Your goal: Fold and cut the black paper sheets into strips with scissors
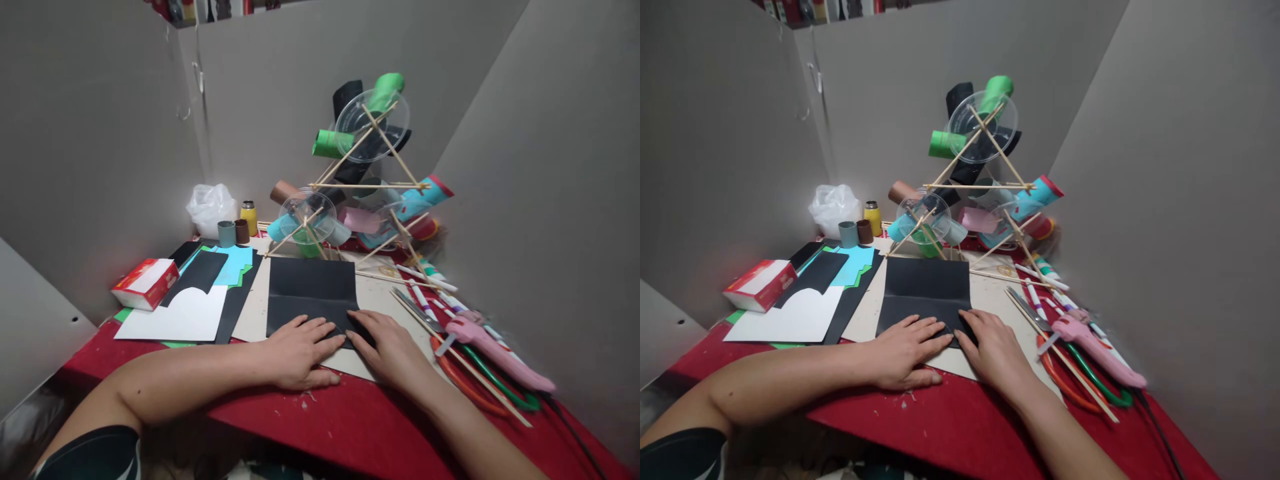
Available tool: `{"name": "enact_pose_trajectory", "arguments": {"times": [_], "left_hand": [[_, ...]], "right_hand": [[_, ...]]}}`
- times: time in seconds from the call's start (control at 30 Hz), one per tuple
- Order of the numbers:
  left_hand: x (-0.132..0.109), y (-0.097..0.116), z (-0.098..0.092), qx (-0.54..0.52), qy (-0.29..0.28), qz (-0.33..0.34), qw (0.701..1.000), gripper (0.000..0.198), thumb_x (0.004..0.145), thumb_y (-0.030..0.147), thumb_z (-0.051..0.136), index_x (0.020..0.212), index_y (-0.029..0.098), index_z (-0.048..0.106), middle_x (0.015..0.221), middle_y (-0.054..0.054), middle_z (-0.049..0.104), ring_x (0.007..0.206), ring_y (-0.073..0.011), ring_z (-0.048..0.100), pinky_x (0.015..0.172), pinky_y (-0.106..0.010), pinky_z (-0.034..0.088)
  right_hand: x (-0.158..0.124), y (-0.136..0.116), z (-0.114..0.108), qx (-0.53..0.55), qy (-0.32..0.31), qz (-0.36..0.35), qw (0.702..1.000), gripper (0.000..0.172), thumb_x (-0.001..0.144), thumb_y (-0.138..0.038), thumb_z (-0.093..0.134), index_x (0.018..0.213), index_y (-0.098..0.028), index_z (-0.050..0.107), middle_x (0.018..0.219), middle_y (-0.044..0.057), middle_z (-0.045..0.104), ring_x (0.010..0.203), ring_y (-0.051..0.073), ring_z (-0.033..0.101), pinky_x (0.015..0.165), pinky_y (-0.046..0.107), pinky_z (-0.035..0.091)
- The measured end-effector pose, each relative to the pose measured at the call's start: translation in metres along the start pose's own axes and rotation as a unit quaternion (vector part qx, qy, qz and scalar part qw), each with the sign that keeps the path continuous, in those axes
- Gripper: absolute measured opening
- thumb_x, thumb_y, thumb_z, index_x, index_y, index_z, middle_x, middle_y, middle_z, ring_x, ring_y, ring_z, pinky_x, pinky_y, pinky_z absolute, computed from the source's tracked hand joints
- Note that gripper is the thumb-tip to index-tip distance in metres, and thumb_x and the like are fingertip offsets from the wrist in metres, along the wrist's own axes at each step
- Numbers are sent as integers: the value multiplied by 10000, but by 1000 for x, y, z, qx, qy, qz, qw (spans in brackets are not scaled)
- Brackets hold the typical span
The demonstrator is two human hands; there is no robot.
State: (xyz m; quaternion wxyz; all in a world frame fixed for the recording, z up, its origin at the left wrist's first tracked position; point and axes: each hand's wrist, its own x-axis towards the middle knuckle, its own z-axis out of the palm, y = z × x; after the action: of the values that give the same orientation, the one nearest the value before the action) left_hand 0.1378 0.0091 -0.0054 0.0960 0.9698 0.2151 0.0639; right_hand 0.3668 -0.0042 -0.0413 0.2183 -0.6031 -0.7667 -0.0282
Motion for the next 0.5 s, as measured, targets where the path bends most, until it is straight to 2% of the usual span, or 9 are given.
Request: {"name": "enact_pose_trajectory", "arguments": {"times": [0.27,0.5], "left_hand": [[-1,2,-2,-1,0,1,1000,702,918,572,337,1462,133,271,1505,-189,301,1393,-322,257,1104,-508,233],[-1,1,0,3,-1,7,1000,701,921,569,328,1461,126,269,1508,-189,291,1396,-318,248,1106,-511,226]], "right_hand": [[1,2,1,-1,-7,-8,1000,410,884,-346,457,1167,-104,628,1149,173,645,1051,323,588,874,473,490],[0,5,4,12,10,-12,1000,392,871,-368,458,1134,-150,650,1134,159,658,1038,325,600,853,485,504]]}}
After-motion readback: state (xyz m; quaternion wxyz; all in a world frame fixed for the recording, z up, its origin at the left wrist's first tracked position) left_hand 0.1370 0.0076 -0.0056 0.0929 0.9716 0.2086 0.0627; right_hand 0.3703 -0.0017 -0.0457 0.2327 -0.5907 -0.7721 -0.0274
